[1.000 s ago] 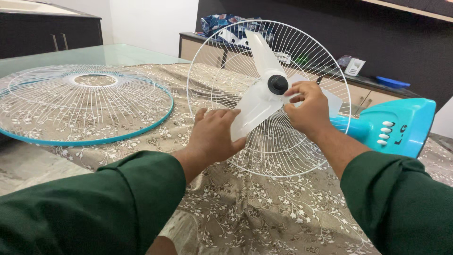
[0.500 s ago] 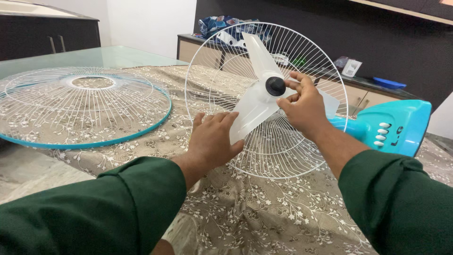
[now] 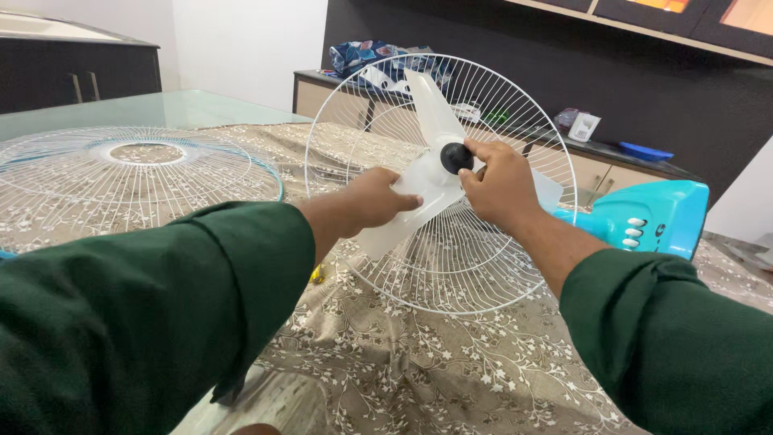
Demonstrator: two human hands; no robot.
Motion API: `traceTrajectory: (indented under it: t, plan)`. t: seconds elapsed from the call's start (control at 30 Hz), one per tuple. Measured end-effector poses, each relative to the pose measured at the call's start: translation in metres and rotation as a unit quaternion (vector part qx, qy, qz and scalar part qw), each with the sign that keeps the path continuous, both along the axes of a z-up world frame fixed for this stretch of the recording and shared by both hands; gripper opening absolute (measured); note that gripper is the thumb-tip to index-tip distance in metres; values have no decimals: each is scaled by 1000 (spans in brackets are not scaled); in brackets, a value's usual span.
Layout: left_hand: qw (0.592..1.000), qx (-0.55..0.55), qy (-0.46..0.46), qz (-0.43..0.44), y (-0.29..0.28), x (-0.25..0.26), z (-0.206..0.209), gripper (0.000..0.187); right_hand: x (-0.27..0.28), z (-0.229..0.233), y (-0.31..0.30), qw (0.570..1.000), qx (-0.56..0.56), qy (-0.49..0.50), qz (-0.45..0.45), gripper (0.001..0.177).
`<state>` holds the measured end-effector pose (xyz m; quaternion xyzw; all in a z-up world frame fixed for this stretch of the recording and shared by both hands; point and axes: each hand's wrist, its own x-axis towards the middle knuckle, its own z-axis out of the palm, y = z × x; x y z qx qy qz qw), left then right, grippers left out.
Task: The person disassembles a table fan by removing the front grille, fan blades, and rear grille, then uses a screwdriver to loosen the motor housing. The components are placed on the table as they are removed.
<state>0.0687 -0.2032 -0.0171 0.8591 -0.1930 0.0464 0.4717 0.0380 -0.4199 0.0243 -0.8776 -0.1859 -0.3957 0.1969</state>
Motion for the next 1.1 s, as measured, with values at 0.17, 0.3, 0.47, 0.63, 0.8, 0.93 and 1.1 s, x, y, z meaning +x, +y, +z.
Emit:
traceTrajectory:
  t: [0.17,0.3,0.47,0.63,0.8,0.93,1.1]
  plan:
    - [994,-67,88,-24,-1,11,-6,44,-1,5,-5,992,45,72,-90,32]
    - [995,-60,77,-16,-2,10,-7,41,6,4,-10,1000,2,-19,22,61]
    - [998,-31,58,-1,-2,0,-3,39,7,8,-8,986,-150,-69,17,48]
    - [999,-13,51,10,-2,-7,-2,39,-6,22,6,979,-68,126,-142,37]
    - [999,-3,46,13,-2,-8,-3,38,-6,19,1,990,-87,-4,-111,43]
    - [999,-1,36,19,-4,-5,-7,38,6,9,-7,979,-152,-112,78,60]
    - [999,-21,29,27,-6,0,-14,39,5,15,-2,995,-82,3,-51,43]
